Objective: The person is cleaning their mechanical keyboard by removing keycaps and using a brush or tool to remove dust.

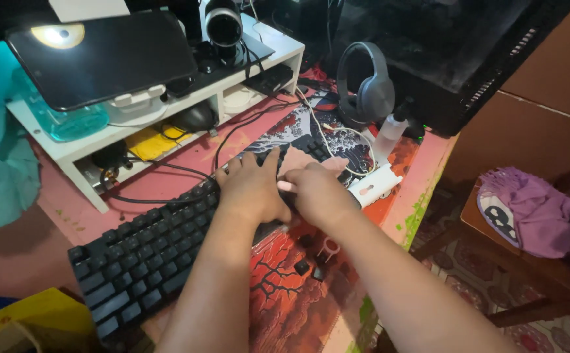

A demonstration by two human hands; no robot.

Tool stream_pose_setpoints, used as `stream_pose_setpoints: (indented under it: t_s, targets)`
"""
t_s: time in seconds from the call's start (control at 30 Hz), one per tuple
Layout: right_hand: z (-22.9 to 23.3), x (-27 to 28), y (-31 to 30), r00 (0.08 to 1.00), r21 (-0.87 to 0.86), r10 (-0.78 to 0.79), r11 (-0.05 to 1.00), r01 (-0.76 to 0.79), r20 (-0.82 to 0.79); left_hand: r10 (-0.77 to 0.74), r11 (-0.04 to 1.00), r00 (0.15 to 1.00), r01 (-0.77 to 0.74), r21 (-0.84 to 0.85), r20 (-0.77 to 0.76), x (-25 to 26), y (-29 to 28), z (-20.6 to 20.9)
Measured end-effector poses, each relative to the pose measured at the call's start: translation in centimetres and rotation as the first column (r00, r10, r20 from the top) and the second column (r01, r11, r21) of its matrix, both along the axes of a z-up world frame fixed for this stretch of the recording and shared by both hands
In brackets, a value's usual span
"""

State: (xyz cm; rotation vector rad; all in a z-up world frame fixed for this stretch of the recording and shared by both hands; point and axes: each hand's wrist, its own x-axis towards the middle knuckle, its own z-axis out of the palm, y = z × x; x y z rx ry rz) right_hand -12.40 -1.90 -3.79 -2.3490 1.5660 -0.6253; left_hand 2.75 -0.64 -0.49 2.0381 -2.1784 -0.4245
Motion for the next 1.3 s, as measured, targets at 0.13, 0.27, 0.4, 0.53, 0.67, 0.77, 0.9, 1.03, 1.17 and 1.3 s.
stream_pose_setpoints:
  t_s: [0.13, 0.27, 0.4, 0.53, 0.67, 0.77, 0.9, 1.03, 1.17, 1.3]
  targets:
    - [-0.7, 0.0, -0.3, 1.0, -0.042, -0.013, 0.999, 0.012, -0.028, -0.004, 1.0, 1.0, 0.005, -0.021, 0.022, -0.1, 0.2, 0.0]
    - [-1.6, -0.3, -0.9, 0.999, -0.127, 0.031, 0.991, -0.035, -0.034, 0.005, 1.0, 1.0, -0.005, -0.012, -0.013, 0.1, 0.3, 0.2]
    - [-1.3, -2.6, -1.9, 0.993, -0.241, 0.108, 0.966, -0.092, 0.053, -0.002, 1.0, 1.0, 0.003, 0.023, -0.028, 0.1, 0.7, 1.1]
    - [2.3, -6.1, -0.5, 0.93, -0.037, -0.014, 0.999, 0.029, 0.367, 0.004, 0.999, 1.0, -0.003, 0.045, -0.007, 0.1, 0.5, 0.8]
    - [1.4, -10.3, 1.0, 0.596, 0.111, -0.122, 0.992, 0.055, 0.794, 0.004, 1.0, 1.0, -0.003, 0.026, -0.006, 0.1, 0.3, 0.5]
    - [-0.4, -9.9, 1.8, 0.647, -0.056, 0.02, 0.998, 0.035, 0.762, 0.008, 1.0, 1.0, -0.007, 0.019, -0.014, 0.0, 0.4, 0.2]
    - [0.4, -4.8, 3.6, 0.887, -0.427, 0.385, 0.868, -0.253, 0.256, 0.01, 1.0, 1.0, -0.01, -0.003, -0.024, -0.1, 0.2, 0.0]
    - [-0.4, -2.1, 2.2, 0.957, -0.323, 0.282, 0.914, -0.246, 0.071, 0.013, 1.0, 1.0, -0.013, 0.002, -0.023, 0.0, 0.1, 0.1]
    - [-0.7, -1.5, 0.9, 0.973, -0.137, 0.231, 0.963, -0.23, -0.011, 0.021, 1.0, 1.0, -0.021, -0.02, -0.009, 0.2, 0.0, -0.5]
    - [0.5, -1.2, 1.5, 0.98, -0.112, 0.177, 0.976, -0.187, -0.094, 0.005, 0.999, 0.999, -0.007, -0.044, -0.042, 0.0, -0.5, -0.5]
